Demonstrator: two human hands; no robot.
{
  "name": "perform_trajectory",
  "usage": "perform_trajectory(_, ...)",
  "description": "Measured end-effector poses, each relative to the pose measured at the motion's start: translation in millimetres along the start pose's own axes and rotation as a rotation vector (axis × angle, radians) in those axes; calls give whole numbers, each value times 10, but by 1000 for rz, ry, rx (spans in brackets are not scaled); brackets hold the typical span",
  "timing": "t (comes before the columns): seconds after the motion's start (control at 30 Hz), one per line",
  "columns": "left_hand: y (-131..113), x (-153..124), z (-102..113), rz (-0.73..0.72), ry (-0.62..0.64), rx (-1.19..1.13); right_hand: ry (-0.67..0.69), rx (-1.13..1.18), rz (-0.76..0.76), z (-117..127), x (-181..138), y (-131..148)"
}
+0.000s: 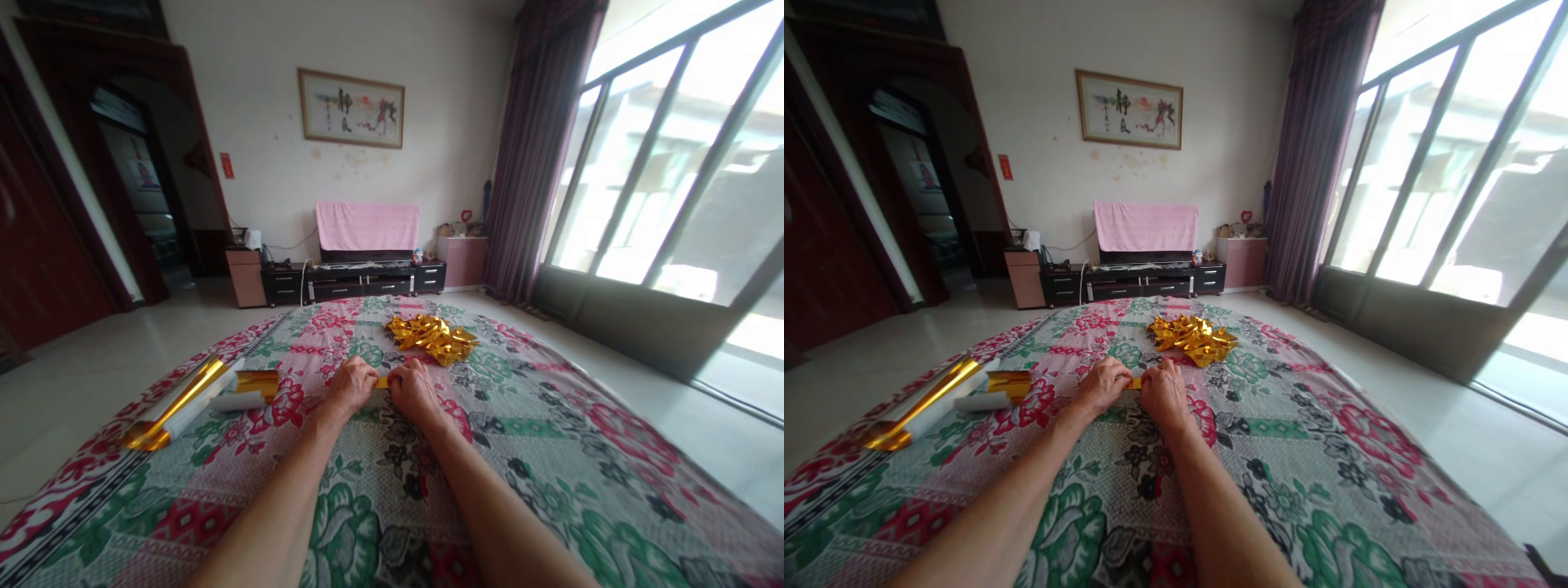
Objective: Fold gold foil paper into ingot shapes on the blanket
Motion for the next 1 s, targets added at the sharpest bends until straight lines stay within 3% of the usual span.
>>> perform_trajectory(0.33,21,-29,19,-38,-5,19,-1,-52,-49,-30,3,-5)
perform_trajectory(0.7,-26,-65,19,16,-52,110,79,-105,-135,-32,-25,6)
perform_trajectory(1.0,83,27,-18,-10,0,24,132,-68,-165,5,-24,-50)
Point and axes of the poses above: each hand's wrist, its own x-axis towards the middle knuckle, its own z-axis out of the back of the hand, y = z × x, the point moved 6 cm from there along x, towards the middle knuckle, and after that the axes turned 9 degrees about z, right-handed, at the moved point
